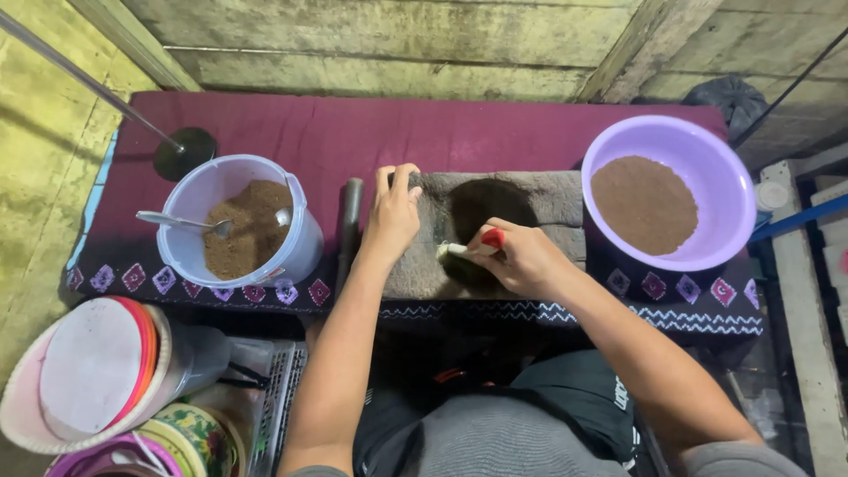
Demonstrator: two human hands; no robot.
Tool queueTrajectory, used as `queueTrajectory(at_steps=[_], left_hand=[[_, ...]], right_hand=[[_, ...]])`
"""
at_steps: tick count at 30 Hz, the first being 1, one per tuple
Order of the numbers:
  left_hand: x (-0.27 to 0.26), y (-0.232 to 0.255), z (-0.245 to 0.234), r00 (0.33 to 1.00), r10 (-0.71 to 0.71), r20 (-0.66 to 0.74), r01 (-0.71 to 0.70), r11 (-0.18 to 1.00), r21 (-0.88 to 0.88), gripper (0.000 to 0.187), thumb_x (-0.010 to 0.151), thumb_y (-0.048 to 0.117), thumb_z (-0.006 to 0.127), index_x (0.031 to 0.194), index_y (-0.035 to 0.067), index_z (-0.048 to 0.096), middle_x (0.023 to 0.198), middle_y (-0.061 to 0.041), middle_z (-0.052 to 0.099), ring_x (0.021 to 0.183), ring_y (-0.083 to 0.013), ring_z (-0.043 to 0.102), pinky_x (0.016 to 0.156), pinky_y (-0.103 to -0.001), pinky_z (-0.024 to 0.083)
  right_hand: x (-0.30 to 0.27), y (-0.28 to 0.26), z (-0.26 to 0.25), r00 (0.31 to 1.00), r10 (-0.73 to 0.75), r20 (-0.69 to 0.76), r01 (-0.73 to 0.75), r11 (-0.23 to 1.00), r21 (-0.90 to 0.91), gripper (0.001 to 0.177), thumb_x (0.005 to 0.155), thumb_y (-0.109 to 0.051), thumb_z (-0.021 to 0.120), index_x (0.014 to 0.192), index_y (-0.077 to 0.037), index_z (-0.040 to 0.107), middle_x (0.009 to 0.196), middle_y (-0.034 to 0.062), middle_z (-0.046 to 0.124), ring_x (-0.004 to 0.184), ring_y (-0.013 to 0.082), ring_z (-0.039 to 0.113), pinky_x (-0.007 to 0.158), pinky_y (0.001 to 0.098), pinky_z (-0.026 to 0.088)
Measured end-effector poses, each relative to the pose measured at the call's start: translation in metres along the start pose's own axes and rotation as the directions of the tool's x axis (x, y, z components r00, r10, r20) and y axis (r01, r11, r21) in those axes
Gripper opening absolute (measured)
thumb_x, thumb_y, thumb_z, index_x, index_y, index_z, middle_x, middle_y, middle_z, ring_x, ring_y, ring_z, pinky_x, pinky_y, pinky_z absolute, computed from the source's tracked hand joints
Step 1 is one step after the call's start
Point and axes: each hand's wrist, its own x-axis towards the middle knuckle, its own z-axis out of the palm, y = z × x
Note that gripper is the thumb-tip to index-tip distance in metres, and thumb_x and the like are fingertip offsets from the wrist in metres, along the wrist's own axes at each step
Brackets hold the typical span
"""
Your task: Transferring and mixing brown powder between containers and a stone mortar using spoons and a brush
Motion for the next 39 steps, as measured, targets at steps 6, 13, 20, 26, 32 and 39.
queueTrajectory(at_steps=[6, 13, 20, 26, 32, 39], left_hand=[[-0.005, -0.001, 0.002, 1.0, -0.007, -0.009, 0.006, 1.0, -0.02, 0.023, 0.106, 0.017, 0.052, 0.128, 0.018, 0.048, 0.121, -0.015, 0.048, 0.107, -0.0474, 0.066, 0.083, -0.057, 0.06], [-0.007, 0.005, 0.0, 1.0, -0.004, 0.004, 0.004, 1.0, -0.002, 0.022, 0.106, 0.018, 0.05, 0.128, 0.018, 0.047, 0.122, -0.014, 0.048, 0.108, -0.0463, 0.066, 0.083, -0.057, 0.061], [-0.008, 0.0, 0.002, 1.0, 0.01, -0.002, -0.01, 1.0, -0.02, 0.02, 0.107, 0.018, 0.049, 0.127, 0.017, 0.047, 0.12, -0.014, 0.048, 0.108, -0.0476, 0.066, 0.081, -0.057, 0.061], [-0.003, 0.0, 0.0, 1.0, 0.002, -0.009, -0.003, 1.0, -0.018, 0.02, 0.107, 0.019, 0.05, 0.127, 0.018, 0.047, 0.119, -0.013, 0.047, 0.107, -0.047, 0.066, 0.08, -0.058, 0.061], [-0.005, 0.0, 0.001, 1.0, 0.007, -0.005, -0.007, 0.999, -0.034, 0.021, 0.106, 0.018, 0.051, 0.127, 0.018, 0.047, 0.119, -0.013, 0.047, 0.109, -0.0472, 0.064, 0.081, -0.058, 0.06], [-0.001, -0.003, 0.003, 1.0, 0.004, -0.01, -0.004, 1.0, -0.024, 0.021, 0.106, 0.019, 0.051, 0.127, 0.02, 0.046, 0.12, -0.011, 0.046, 0.111, -0.044, 0.064, 0.081, -0.056, 0.061]], right_hand=[[-0.007, -0.017, -0.01, 0.998, 0.056, -0.008, -0.056, 0.998, -0.002, 0.017, 0.088, -0.031, 0.074, 0.091, -0.021, 0.061, 0.092, -0.0019, 0.068, 0.077, 0.0387, 0.072, 0.062, 0.0496, 0.059], [-0.001, 0.025, 0.03, 1.0, 0.015, 0.003, -0.014, 0.979, -0.205, 0.023, 0.091, -0.035, 0.067, 0.087, -0.019, 0.051, 0.086, 0.0021, 0.056, 0.066, 0.0435, 0.066, 0.058, 0.055, 0.056], [-0.008, 0.016, -0.044, 0.947, 0.003, -0.322, -0.025, 0.998, -0.064, 0.01, 0.093, -0.022, 0.073, 0.099, -0.018, 0.066, 0.098, 0.0048, 0.07, 0.086, 0.0375, 0.072, 0.064, 0.0451, 0.057], [0.0, 0.013, -0.038, 0.946, -0.072, -0.315, 0.124, 0.981, 0.151, 0.011, 0.089, -0.007, 0.076, 0.099, -0.008, 0.074, 0.096, 0.0114, 0.073, 0.079, 0.0331, 0.074, 0.058, 0.0378, 0.059], [0.004, 0.015, 0.011, 0.995, -0.023, -0.094, 0.013, 0.994, -0.106, 0.014, 0.087, -0.022, 0.073, 0.093, -0.016, 0.063, 0.088, 0.0076, 0.066, 0.072, 0.0416, 0.069, 0.061, 0.0544, 0.059], [0.011, -0.015, -0.02, 0.991, -0.067, 0.114, 0.077, 0.994, -0.081, 0.022, 0.083, -0.019, 0.074, 0.099, -0.008, 0.065, 0.089, 0.0136, 0.068, 0.08, 0.0487, 0.068, 0.064, 0.0597, 0.056]])
